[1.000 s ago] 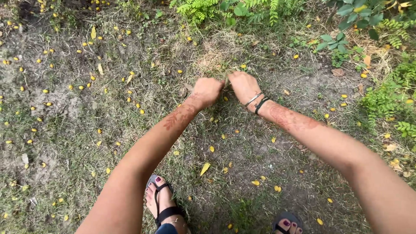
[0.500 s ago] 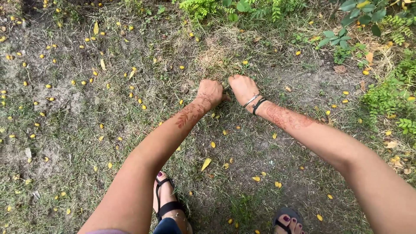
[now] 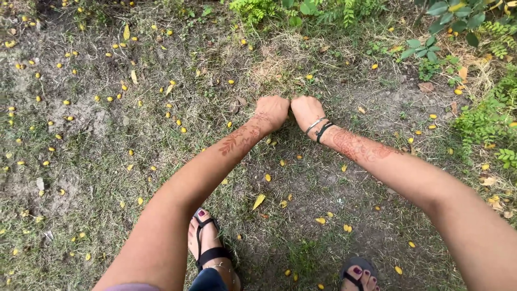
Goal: Gathering dry grass and weeds from the ground into a pile.
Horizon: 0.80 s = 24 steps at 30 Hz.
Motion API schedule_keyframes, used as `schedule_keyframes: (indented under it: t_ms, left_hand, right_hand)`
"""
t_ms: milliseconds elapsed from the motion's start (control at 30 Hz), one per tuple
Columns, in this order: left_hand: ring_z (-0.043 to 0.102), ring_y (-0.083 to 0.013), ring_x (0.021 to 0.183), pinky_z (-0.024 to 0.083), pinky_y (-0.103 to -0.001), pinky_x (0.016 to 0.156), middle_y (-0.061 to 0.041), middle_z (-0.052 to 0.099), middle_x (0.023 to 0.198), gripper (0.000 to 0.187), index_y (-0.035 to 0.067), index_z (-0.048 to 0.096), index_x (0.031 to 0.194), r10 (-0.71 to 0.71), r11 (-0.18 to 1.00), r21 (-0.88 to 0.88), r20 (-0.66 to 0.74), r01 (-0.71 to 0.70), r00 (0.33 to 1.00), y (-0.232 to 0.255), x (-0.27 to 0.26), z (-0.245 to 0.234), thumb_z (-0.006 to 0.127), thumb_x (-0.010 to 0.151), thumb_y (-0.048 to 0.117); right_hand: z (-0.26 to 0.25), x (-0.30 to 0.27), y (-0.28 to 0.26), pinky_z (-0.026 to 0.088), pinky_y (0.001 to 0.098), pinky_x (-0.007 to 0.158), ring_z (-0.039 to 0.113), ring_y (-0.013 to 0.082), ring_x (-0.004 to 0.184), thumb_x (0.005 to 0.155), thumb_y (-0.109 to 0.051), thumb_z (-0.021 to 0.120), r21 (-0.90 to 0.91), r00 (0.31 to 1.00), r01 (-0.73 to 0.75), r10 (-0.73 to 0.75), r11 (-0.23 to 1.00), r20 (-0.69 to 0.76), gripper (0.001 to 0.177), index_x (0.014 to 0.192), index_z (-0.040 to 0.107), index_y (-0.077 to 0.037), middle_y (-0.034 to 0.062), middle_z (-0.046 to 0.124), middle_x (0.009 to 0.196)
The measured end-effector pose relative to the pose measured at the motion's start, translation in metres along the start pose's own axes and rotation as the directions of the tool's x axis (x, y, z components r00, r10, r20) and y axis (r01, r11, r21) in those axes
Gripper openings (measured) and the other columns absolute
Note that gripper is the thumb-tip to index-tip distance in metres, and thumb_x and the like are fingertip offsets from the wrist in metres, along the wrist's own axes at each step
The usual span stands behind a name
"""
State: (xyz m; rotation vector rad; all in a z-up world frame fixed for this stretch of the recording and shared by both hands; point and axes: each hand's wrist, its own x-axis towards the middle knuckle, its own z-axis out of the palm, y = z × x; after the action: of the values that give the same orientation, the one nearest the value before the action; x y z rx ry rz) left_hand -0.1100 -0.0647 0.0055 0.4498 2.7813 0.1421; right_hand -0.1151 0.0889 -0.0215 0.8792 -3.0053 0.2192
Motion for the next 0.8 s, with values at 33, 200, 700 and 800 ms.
schedule_keyframes:
  t_ms: [33, 200, 700, 800]
  left_hand:
    - [0.075, -0.033, 0.088, 0.06, -0.047, 0.077, -0.017, 0.075, 0.091, 0.021, 0.008, 0.078, 0.093, -0.004, 1.0, -0.001, -0.003, 0.004, 1.0, -0.004, 0.0, 0.005, 0.066, 0.091, 0.024]
    - [0.073, -0.0343, 0.095, 0.058, -0.047, 0.082, -0.018, 0.075, 0.099, 0.023, 0.007, 0.074, 0.102, -0.144, 0.976, -0.163, 0.001, 0.142, 0.99, -0.023, 0.003, 0.014, 0.066, 0.09, 0.024]
    - [0.056, -0.0256, 0.117, 0.039, -0.049, 0.105, -0.01, 0.067, 0.126, 0.051, 0.01, 0.07, 0.123, -0.18, -0.321, -0.922, 0.282, 0.215, 0.942, -0.035, 0.088, 0.029, 0.051, 0.098, 0.051]
    - [0.061, -0.0272, 0.105, 0.045, -0.048, 0.096, -0.014, 0.071, 0.115, 0.052, 0.005, 0.074, 0.116, -0.285, -0.305, -0.927, 0.308, 0.218, 0.908, -0.023, 0.1, 0.013, 0.056, 0.1, 0.051]
  right_hand:
    - [0.009, 0.001, 0.005, 0.063, 0.0421, 0.067, 0.076, 0.0362, 0.078, 0.084, 0.002, 0.067, -0.001, 1.0, 0.005, -0.005, 1.0, -0.002, 0.007, 0.088, 0.072, 0.004, 0.0233, 0.073, 0.083]
    - [-0.039, -0.006, 0.004, 0.06, 0.0399, 0.068, 0.074, 0.0337, 0.074, 0.074, -0.006, 0.081, 0.383, 0.988, -0.149, 0.156, 0.912, 0.012, 0.01, 0.079, 0.077, 0.001, 0.0211, 0.072, 0.076]
    - [-0.145, 0.034, -0.028, 0.056, 0.0439, 0.091, 0.072, 0.0359, 0.097, 0.076, -0.007, 0.074, 0.412, 0.979, 0.023, 0.063, 0.911, -0.193, 0.032, 0.107, 0.077, -0.001, 0.021, 0.077, 0.102]
    - [-0.184, 0.031, -0.028, 0.057, 0.0386, 0.101, 0.072, 0.0243, 0.113, 0.094, -0.018, 0.066, 0.698, 0.9, -0.201, 0.41, 0.688, -0.145, 0.026, 0.116, 0.075, -0.007, 0.0135, 0.078, 0.118]
